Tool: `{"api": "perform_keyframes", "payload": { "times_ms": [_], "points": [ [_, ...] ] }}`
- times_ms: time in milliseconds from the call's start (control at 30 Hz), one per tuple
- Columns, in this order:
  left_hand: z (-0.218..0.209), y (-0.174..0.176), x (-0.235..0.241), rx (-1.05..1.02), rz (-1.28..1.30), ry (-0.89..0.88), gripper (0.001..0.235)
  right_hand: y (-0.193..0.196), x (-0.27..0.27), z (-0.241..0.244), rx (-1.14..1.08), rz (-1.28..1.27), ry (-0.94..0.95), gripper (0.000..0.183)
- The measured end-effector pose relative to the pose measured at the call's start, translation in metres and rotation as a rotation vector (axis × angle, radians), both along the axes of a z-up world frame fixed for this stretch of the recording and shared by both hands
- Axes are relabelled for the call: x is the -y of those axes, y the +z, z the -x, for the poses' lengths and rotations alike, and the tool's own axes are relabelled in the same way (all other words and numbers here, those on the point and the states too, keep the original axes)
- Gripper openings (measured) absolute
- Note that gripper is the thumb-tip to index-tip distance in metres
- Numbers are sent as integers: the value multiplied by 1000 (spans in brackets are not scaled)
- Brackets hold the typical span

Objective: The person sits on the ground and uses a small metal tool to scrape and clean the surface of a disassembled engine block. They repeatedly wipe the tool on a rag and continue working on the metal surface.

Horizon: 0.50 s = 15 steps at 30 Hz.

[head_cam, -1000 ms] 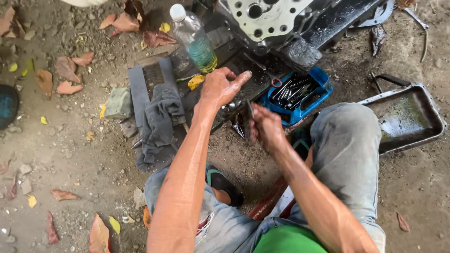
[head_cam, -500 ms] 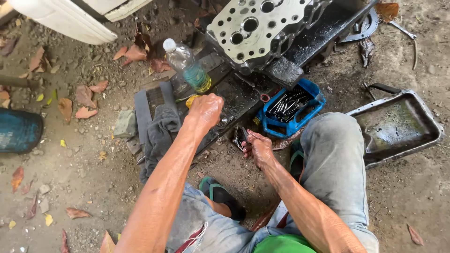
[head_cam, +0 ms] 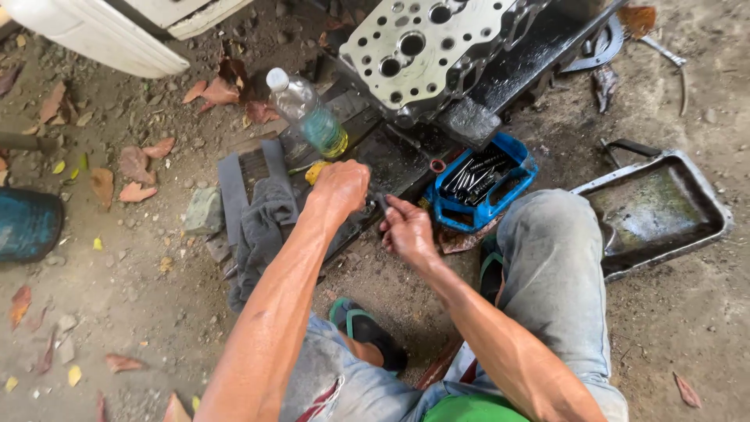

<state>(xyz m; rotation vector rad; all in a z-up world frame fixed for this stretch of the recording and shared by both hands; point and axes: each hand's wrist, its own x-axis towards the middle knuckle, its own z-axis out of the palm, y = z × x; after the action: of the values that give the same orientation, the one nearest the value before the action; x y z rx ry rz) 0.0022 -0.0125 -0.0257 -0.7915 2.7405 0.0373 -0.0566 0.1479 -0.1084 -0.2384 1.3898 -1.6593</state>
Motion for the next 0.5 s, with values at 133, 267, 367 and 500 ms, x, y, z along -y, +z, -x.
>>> {"api": "perform_keyframes", "payload": {
  "times_ms": [133,267,367,500],
  "points": [
    [-9,20,-1,9,-154,23,35,-79,48,-22,326,204,-231,27],
    [-3,-6,9,12,-14,147,26,-39,32,1,-570,77,110,35],
    [7,24,-4,112,-68,311,25,29,16,16,-758,-43,348,38],
    [13,54,-23,143,-137,396,18,61,5,20,-659,-73,493,45]
  ]
}}
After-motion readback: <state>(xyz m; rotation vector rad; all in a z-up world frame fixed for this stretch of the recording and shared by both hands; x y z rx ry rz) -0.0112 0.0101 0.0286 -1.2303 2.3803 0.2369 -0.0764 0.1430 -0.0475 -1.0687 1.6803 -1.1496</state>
